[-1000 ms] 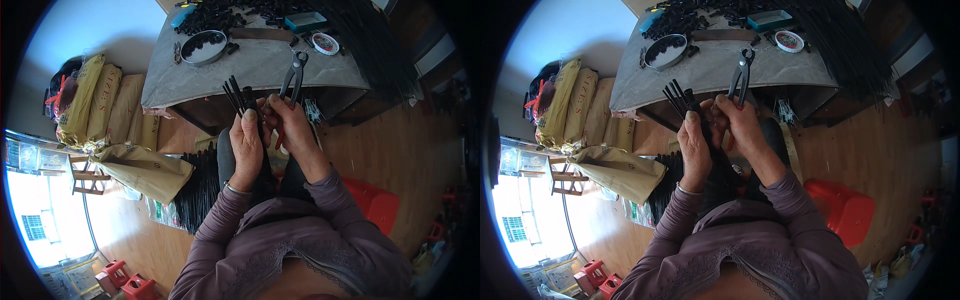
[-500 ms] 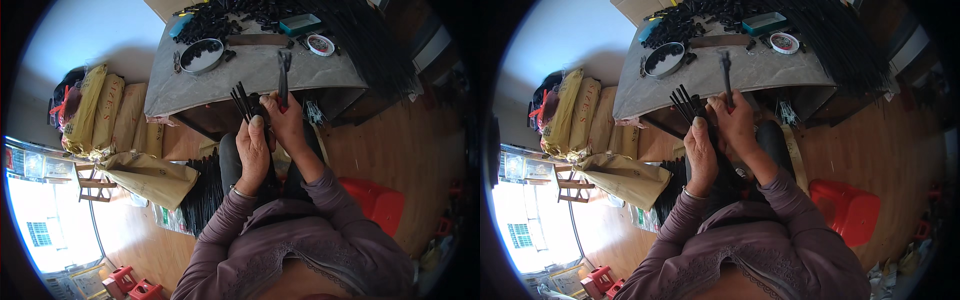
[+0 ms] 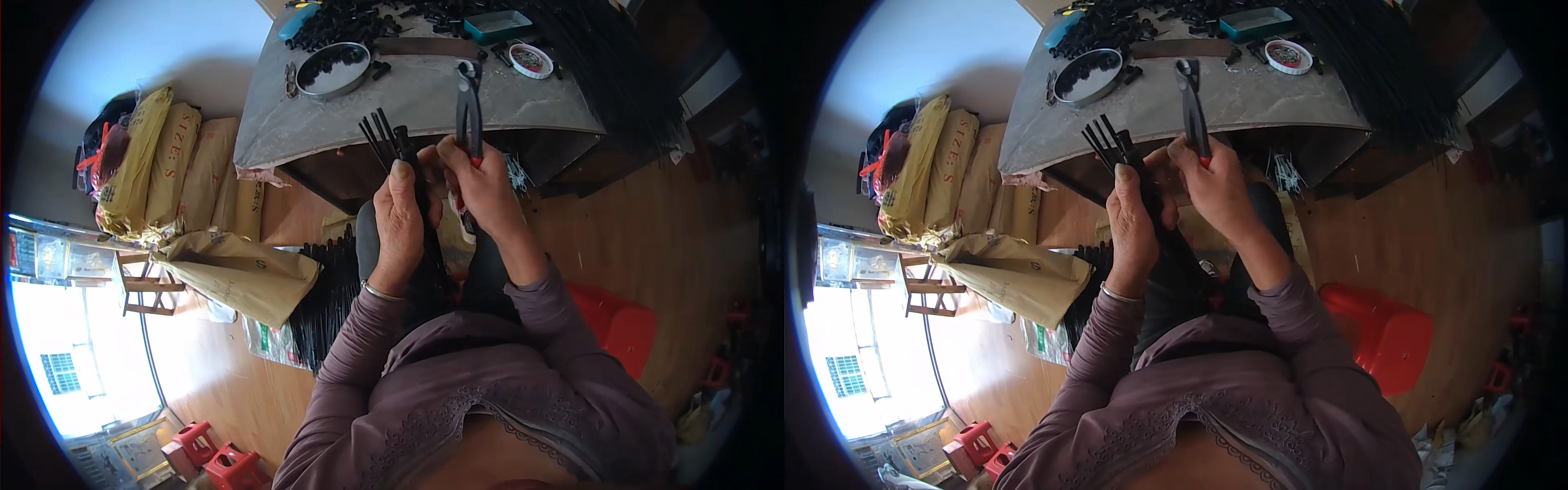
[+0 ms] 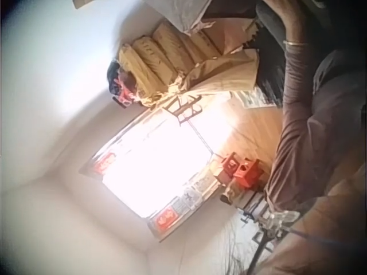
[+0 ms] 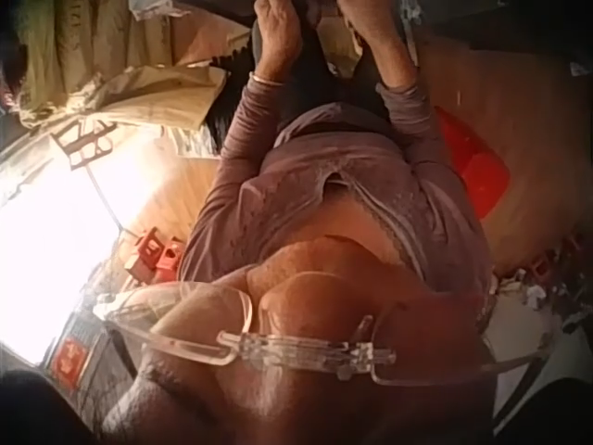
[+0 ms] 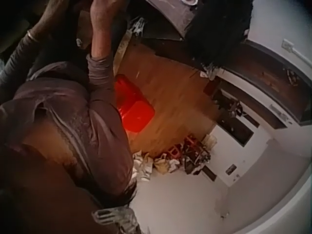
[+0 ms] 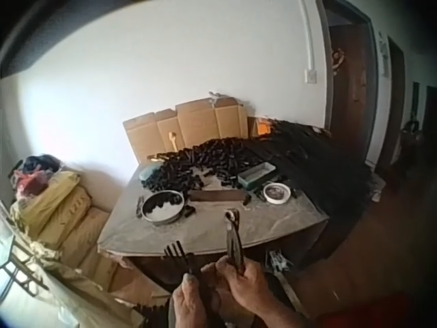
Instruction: Manually thread small rods into connectors and use pliers to secure or adjust components at a workbench.
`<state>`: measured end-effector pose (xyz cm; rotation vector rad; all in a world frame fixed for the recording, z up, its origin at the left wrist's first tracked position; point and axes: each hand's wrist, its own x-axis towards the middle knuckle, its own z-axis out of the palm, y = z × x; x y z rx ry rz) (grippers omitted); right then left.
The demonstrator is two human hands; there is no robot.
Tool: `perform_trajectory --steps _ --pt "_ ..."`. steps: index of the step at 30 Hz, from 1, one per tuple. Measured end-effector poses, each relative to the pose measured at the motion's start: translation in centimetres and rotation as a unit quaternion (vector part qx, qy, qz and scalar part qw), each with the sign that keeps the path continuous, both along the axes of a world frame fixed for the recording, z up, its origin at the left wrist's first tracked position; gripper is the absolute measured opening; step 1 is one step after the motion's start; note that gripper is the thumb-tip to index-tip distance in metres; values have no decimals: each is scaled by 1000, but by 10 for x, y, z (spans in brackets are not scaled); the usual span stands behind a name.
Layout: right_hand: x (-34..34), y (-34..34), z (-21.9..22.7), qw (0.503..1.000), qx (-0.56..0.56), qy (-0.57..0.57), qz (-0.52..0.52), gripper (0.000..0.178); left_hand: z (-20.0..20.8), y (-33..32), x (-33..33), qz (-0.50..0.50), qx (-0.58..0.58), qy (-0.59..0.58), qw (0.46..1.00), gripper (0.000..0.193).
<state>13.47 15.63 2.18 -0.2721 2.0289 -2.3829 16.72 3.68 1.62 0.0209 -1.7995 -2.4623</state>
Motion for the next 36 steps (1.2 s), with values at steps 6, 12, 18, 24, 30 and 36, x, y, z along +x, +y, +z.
perform_trajectory --steps 6,12,18,24,30,36 --pt "20 -2 5 997 15 -36 72 22 -7 -5 -3 -1 14 2 1000 56" --pt "20 -5 -3 997 10 -41 64 22 -8 -5 -4 2 -14 -2 1000 62" --pt "22 -10 2 998 -4 -29 60 22 -6 -7 -3 -5 -10 -13 1000 62" --pt "19 -4 -5 998 14 -36 57 23 -7 -5 -4 -6 -16 -7 1000 62" --pt "19 -4 -4 996 17 -60 58 23 -8 -6 -5 -6 16 8 1000 56" --pt "20 -4 0 995 29 -79 52 23 -10 -5 -6 -8 32 8 999 54"
